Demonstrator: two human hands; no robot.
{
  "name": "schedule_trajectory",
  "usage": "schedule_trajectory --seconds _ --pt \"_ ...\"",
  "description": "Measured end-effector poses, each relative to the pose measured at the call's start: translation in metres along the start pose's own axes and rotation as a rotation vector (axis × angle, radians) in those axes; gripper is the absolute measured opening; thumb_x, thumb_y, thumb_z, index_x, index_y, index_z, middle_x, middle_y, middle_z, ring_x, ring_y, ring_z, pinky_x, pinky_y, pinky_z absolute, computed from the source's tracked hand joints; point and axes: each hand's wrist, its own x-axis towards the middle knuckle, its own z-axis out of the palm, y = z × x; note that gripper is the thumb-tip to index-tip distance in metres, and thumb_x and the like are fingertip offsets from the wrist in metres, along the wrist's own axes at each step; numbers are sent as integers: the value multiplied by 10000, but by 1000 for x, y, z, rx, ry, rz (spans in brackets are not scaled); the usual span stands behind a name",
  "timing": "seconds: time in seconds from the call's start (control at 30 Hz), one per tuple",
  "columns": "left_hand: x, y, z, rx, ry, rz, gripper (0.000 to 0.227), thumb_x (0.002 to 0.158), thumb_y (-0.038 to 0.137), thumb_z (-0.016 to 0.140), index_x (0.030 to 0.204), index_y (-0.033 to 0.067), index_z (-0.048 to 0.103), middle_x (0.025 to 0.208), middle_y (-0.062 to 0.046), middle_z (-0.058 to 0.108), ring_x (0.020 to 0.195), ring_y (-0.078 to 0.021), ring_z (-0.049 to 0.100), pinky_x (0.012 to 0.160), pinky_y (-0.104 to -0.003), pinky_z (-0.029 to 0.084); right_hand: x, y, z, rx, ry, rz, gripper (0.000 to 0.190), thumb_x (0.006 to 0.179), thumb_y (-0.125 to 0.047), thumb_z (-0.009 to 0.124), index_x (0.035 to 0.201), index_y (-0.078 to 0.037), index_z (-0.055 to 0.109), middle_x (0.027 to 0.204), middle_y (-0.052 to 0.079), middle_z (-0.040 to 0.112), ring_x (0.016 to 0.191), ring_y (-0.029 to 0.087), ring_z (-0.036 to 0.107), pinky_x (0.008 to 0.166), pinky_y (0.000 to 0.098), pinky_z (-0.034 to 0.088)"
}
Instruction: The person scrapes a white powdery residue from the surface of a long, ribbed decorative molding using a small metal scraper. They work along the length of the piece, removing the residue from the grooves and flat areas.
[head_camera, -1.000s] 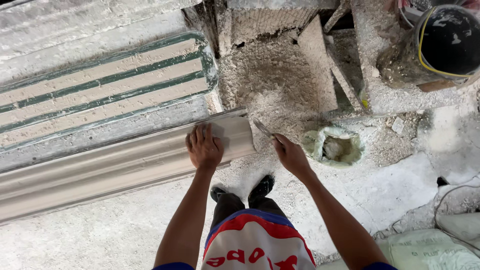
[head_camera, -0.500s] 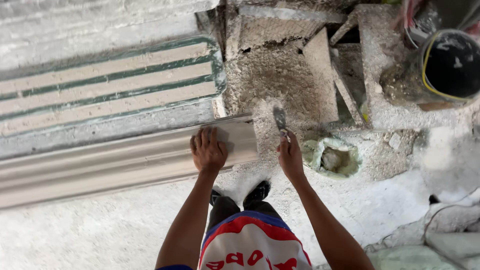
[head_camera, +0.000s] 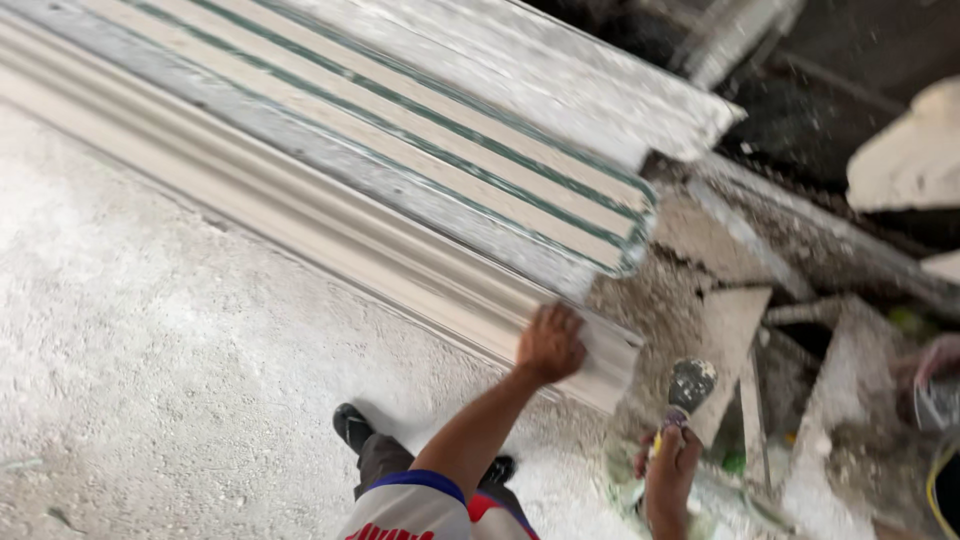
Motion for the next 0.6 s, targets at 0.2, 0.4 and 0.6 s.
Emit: schedule_trajectory --seconds 0.2,0.4,0.6 --pt "-90 -53 -35 -394 385 436 280 1170 219 500 1319 0 592 1258 -204 649 1207 -374 596 1077 -489 487 -33 19 116 -75 -255 12 532 1142 -379 442 942 113 479 615 156 530 364 202 466 310 352 354" --pt "-247 -186 -142 -1455 -63 -529 469 1131 413 385 1355 37 551 1189 -76 615 1091 -194 576 951 -334 460 -138 69 362 -409 -654 -341 274 1021 -194 473 1257 -64 421 841 235 688 660 320 674 564 426 515" --pt "-306 -333 -293 -1430 333 -838 428 1090 378 488 1250 -5 594 965 -55 632 852 -112 603 759 -251 542 -236 -36 549 -757 -1286 -377 493 1008 -212 564 1427 -96 331 1174 233 688 1094 381 686 856 449 553"
